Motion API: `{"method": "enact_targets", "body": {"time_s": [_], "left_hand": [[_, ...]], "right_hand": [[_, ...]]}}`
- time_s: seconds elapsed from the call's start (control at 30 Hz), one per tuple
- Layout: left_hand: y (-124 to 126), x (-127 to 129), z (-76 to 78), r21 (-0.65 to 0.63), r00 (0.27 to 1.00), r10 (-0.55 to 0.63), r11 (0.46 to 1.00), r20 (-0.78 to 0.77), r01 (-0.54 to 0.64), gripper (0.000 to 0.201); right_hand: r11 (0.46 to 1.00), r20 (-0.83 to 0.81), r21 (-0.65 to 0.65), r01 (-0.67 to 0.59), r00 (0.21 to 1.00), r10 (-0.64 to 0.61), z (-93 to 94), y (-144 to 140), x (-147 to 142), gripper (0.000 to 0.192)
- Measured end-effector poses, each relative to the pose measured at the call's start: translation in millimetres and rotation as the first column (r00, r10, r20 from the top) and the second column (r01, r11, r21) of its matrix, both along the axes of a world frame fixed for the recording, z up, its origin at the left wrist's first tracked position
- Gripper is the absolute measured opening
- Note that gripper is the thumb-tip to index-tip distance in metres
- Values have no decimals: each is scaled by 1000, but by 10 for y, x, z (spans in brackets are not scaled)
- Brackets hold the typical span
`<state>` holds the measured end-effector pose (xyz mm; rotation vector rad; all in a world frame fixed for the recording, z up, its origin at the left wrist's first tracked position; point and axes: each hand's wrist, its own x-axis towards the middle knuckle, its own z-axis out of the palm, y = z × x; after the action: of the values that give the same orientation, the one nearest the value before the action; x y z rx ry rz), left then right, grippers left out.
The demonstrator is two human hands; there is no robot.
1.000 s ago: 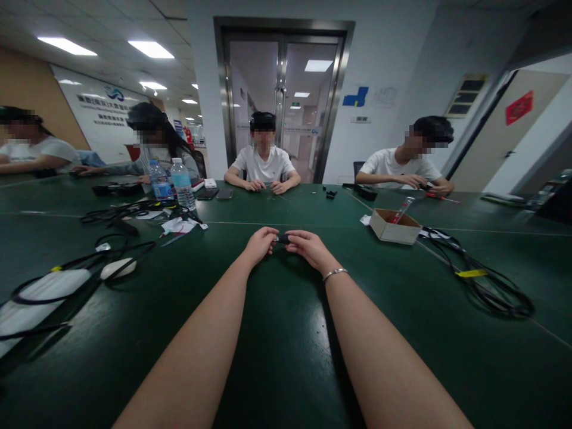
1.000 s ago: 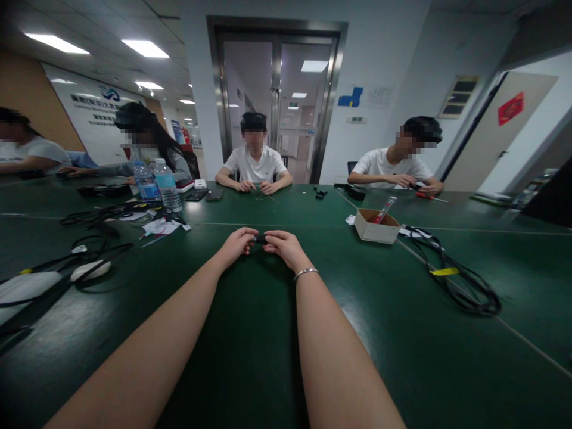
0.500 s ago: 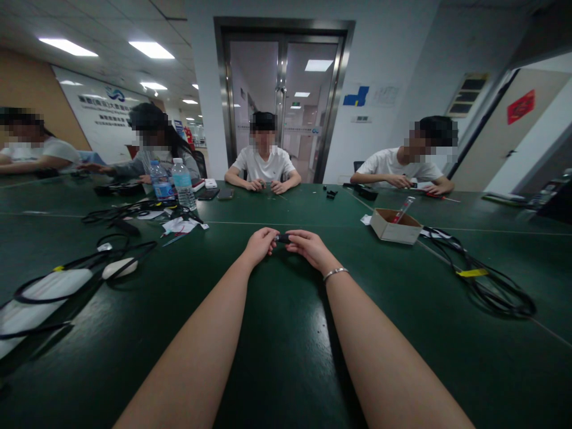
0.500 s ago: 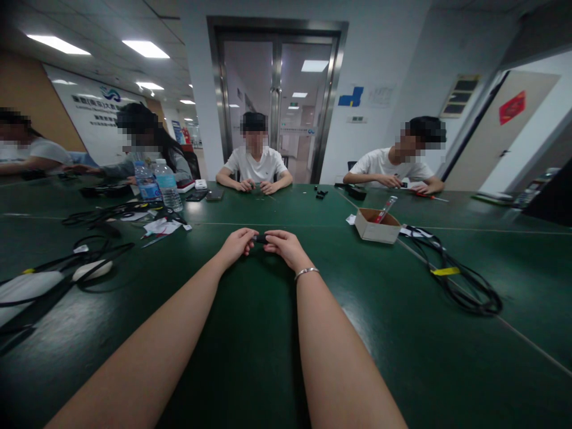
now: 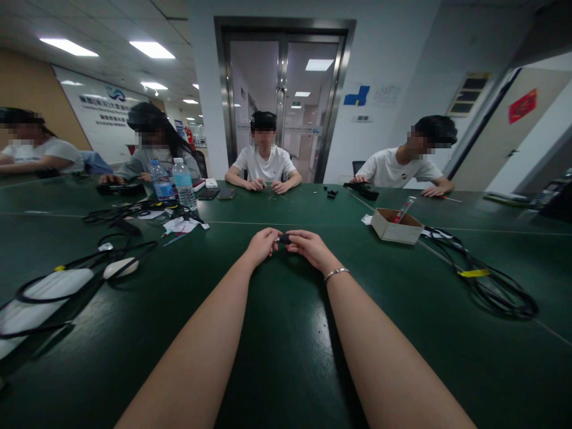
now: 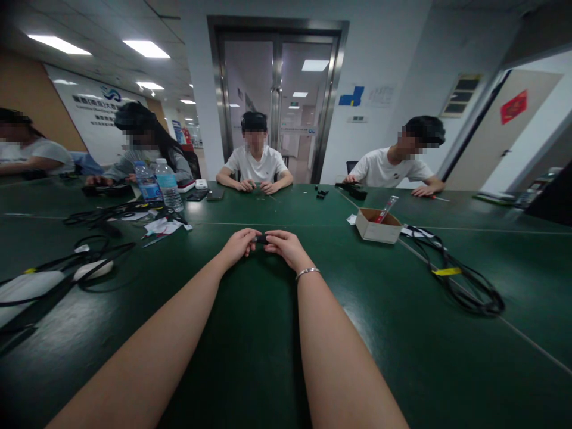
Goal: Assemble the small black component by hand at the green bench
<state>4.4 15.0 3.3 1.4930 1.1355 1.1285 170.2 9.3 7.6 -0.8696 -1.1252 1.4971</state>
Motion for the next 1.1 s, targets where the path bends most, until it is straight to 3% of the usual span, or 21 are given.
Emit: {"method": "enact_targets", "body": {"time_s": [0.2,0.93,1.1], "left_hand": [[-36,6,37,-38,999,21,999,40,-20,21],[10,-10,-6,7,1000,14,1000,17,-14,25],[2,-20,16,-38,998,48,998,29,-46,21]], "right_hand": [[1000,-10,0,1,1000,-1,-1,4,0,12],[1000,-6,1,-12,1000,12,8,3,7,13],[1000,-6,-7,-9,1000,9,16,-2,3,14]]}}
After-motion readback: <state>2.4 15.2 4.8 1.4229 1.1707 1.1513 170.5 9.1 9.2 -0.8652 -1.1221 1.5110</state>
